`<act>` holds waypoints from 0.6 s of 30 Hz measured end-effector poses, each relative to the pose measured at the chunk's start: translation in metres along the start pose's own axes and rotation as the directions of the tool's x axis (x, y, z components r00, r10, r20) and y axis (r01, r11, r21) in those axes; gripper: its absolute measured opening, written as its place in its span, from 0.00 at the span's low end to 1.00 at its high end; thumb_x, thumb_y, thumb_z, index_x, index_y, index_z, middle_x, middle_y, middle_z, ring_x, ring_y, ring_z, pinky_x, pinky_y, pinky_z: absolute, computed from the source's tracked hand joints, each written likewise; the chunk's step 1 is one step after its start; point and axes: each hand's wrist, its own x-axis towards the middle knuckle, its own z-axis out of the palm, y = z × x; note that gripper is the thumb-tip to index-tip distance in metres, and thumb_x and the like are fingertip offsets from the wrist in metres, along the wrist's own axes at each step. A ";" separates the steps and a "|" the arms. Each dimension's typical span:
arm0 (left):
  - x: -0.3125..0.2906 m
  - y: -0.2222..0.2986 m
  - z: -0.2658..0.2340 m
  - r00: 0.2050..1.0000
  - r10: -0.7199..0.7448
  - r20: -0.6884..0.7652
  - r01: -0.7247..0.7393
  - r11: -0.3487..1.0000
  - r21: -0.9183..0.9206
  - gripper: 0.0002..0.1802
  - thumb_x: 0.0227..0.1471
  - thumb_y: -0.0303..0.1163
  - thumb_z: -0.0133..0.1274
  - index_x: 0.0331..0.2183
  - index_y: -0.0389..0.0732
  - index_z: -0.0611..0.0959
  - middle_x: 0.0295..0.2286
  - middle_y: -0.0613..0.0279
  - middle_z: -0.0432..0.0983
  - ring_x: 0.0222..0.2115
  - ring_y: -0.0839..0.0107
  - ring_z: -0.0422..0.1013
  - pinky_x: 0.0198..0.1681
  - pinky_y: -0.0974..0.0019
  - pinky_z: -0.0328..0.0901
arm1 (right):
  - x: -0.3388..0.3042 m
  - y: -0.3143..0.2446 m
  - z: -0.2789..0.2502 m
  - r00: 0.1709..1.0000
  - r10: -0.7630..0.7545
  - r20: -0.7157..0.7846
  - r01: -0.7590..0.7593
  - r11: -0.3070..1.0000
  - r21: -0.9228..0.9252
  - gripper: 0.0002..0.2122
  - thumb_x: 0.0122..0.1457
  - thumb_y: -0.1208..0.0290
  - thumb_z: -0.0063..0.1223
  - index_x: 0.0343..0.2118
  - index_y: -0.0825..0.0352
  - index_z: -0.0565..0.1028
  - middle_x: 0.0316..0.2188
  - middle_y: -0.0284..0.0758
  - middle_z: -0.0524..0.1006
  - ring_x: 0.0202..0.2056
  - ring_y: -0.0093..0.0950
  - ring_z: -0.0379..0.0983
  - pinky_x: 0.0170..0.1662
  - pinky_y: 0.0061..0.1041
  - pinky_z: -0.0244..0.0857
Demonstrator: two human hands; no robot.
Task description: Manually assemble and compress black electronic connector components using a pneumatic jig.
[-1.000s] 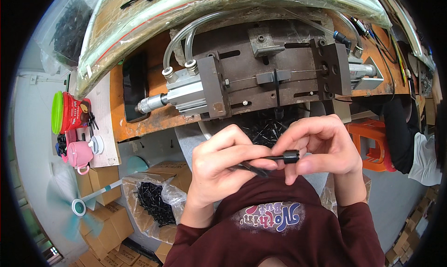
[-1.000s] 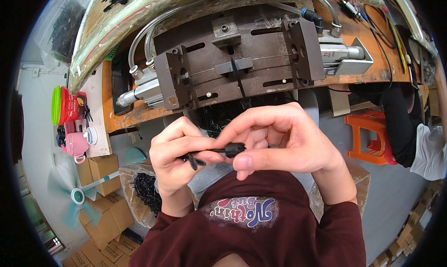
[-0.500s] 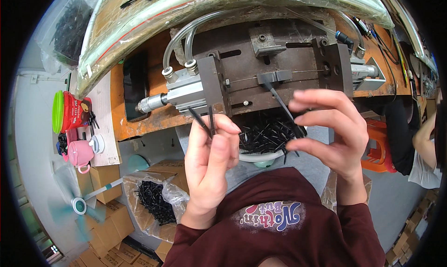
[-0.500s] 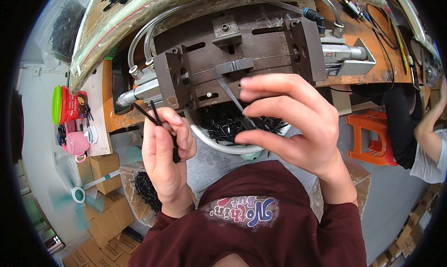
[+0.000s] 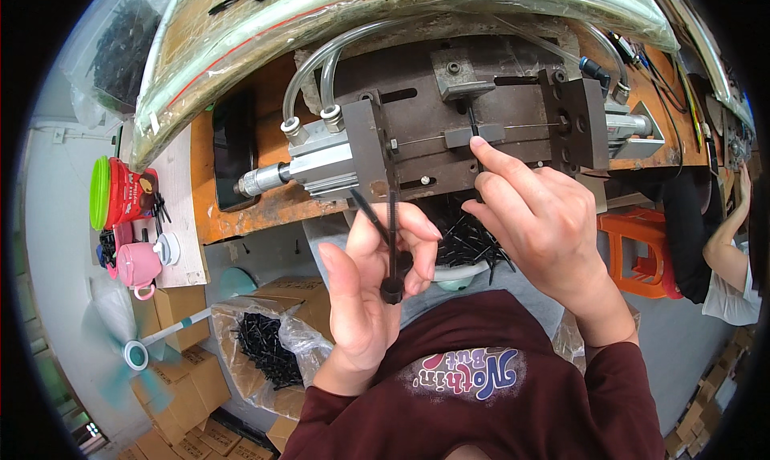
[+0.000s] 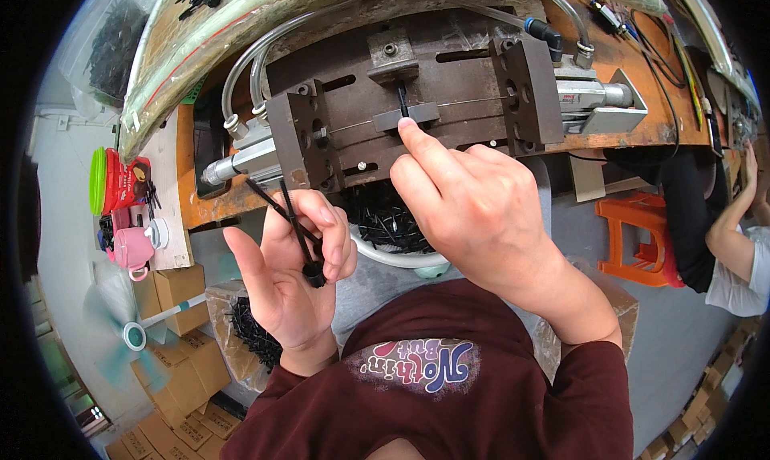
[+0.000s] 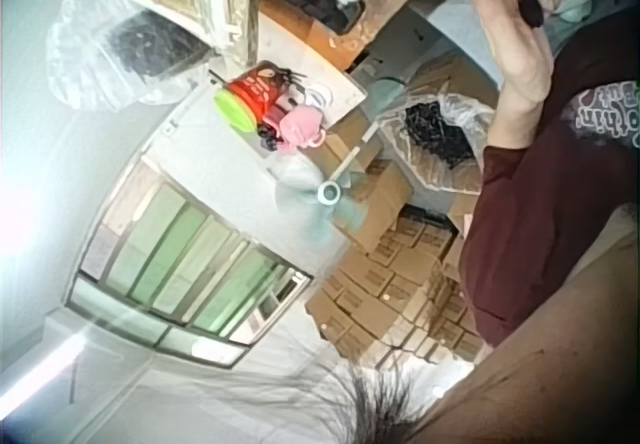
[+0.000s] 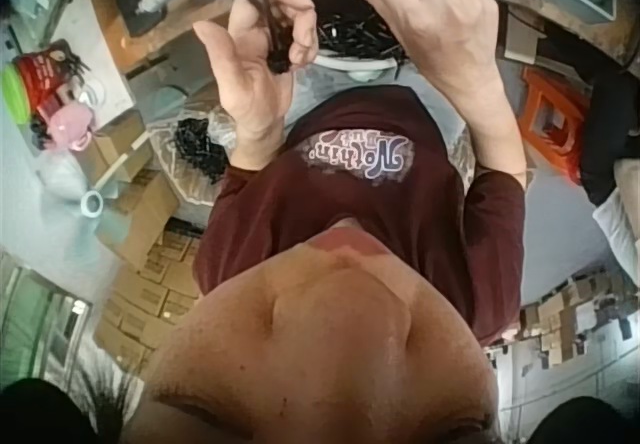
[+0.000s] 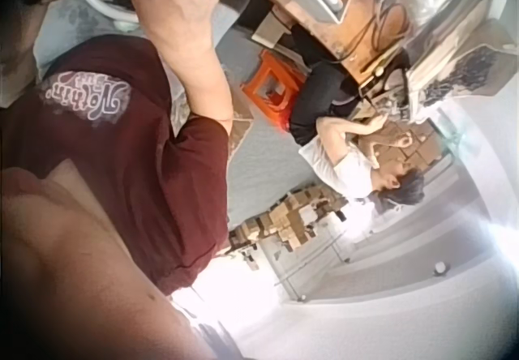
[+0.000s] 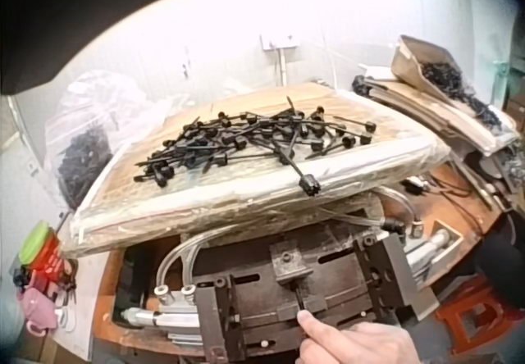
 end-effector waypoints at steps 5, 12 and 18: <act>0.000 -0.004 0.005 1.000 -0.025 0.005 0.025 0.994 -0.105 0.44 0.60 0.70 0.21 0.43 0.35 0.68 0.24 0.66 0.61 0.21 0.79 0.55 0.23 0.75 0.50 | 0.001 -0.002 -0.003 0.998 0.032 0.059 -0.030 0.999 -0.026 0.13 0.41 0.72 0.68 0.29 0.66 0.74 0.46 0.34 0.79 0.21 0.27 0.69 0.26 0.23 0.64; -0.001 -0.007 0.006 0.995 -0.094 0.024 0.096 0.984 -0.151 0.48 0.57 0.72 0.17 0.50 0.37 0.67 0.29 0.69 0.61 0.26 0.80 0.55 0.32 0.74 0.52 | -0.005 -0.019 -0.020 0.986 0.122 -0.116 -0.055 0.884 0.464 0.13 0.42 0.74 0.72 0.32 0.66 0.80 0.31 0.37 0.81 0.26 0.26 0.77 0.25 0.25 0.69; 0.001 -0.004 0.016 0.985 -0.153 0.080 0.159 0.984 -0.079 0.47 0.60 0.68 0.19 0.59 0.36 0.61 0.34 0.68 0.59 0.36 0.77 0.56 0.45 0.71 0.54 | -0.015 -0.026 -0.009 0.987 -0.104 -0.123 0.146 0.897 0.417 0.19 0.39 0.74 0.71 0.38 0.63 0.82 0.35 0.30 0.74 0.24 0.23 0.70 0.24 0.20 0.64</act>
